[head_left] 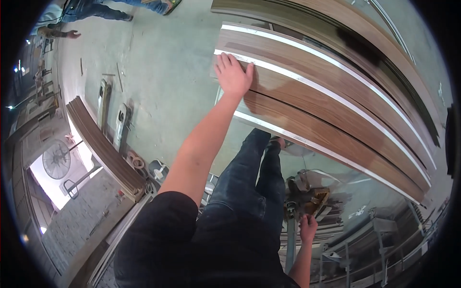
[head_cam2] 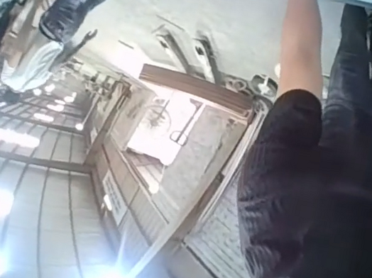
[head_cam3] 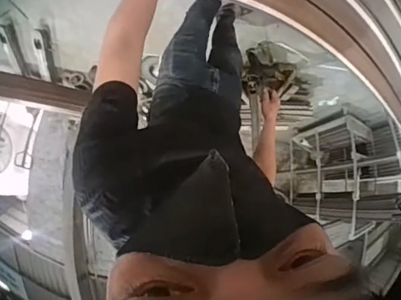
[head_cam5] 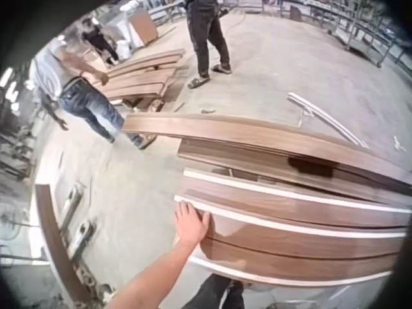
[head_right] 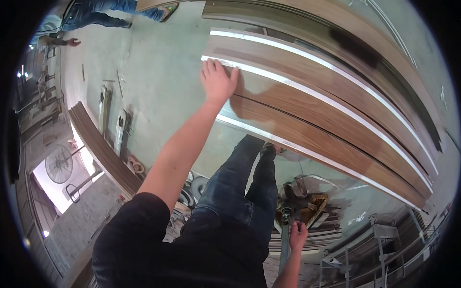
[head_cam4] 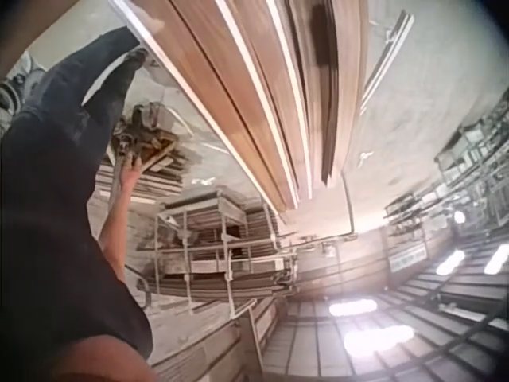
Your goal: Organizing, aligning, and strapping wooden panels together for shipping.
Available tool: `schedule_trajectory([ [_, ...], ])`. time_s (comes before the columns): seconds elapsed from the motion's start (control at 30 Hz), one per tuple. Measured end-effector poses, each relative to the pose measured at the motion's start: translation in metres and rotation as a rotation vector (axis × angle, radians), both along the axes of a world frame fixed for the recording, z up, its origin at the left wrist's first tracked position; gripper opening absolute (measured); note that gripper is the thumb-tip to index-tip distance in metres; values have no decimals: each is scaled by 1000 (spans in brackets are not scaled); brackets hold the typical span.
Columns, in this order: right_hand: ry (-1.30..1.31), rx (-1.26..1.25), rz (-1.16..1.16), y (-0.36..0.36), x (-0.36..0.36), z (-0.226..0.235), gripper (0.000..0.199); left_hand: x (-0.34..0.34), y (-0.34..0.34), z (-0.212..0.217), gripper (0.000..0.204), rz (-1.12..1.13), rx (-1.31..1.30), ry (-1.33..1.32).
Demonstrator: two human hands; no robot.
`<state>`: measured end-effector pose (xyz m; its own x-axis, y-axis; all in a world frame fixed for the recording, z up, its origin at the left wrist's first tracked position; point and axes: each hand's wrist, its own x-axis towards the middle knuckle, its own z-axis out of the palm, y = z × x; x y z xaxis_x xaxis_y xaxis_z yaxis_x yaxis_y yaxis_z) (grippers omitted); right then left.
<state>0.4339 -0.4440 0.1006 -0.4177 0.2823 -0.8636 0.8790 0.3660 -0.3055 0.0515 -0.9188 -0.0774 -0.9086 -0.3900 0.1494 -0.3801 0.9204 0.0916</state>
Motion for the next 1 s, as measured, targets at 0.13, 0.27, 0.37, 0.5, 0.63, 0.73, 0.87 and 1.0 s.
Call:
schedule_trajectory([
  [0.13,-55,-20,45,-23,-30,5,19,9,33,21,69,-144,171,-97],
  [0.27,-7,-57,27,-34,-59,1,16,11,46,31,57,-391,310,-106],
  [0.37,4,-43,12,-41,-82,3,16,2,0,34,43,-428,244,-190],
  [0.5,1,-55,-48,-45,-95,0,14,-2,-68,37,49,-141,44,-231],
  [0.63,60,-44,-2,-61,-96,-1,15,8,-126,7,61,280,52,-361],
  [0.73,50,-17,-28,-61,-86,-5,15,3,-104,7,68,92,84,-316],
  [0.87,32,-38,-82,-63,-83,-17,14,-3,-44,11,74,-186,53,-194],
  [1.0,121,-32,-17,-63,-78,-29,14,1,48,25,79,-307,178,-237],
])
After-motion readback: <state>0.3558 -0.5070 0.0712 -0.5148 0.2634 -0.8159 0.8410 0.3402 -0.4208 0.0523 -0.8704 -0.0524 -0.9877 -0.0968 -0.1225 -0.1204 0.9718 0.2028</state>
